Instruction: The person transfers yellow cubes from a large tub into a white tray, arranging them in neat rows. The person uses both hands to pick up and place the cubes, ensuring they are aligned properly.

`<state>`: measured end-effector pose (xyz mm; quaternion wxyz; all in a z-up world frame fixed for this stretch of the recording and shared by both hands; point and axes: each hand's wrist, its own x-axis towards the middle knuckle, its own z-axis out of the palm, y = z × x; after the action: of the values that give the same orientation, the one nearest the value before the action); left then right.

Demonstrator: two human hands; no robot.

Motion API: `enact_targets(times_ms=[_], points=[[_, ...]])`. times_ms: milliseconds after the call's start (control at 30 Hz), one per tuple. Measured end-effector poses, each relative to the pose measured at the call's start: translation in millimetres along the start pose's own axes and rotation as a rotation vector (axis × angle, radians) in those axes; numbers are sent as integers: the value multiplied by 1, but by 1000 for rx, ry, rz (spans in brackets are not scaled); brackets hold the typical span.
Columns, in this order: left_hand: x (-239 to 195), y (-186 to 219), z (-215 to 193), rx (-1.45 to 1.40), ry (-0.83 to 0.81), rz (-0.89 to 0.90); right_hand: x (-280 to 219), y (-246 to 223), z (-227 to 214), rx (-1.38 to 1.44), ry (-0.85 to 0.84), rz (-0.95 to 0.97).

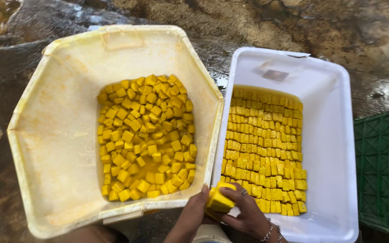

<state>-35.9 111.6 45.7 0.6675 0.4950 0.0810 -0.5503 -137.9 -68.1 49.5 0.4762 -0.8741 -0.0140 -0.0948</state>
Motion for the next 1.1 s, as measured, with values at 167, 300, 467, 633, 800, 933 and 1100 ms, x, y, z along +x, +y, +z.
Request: enact_targets(times_ms=[167,300,467,633,800,933,1100], points=[[15,-21,15,26,17,-65,-33,26,-8,33,99,175],[26,-28,27,46,-5,-87,-45,34,-17,-6,44,50],[38,-40,46,163,29,32,-58,46,-17,3,78,53],[64,-52,65,84,103,-194,-82,69,-20,415,109,631],[94,-52,78,155,119,-266,-72,113,-26,757,307,927],[93,-54,67,1003,234,259,-45,162,-27,1002,398,1019],[77,-66,40,1589,-25,785,18,238,-27,680,215,894]])
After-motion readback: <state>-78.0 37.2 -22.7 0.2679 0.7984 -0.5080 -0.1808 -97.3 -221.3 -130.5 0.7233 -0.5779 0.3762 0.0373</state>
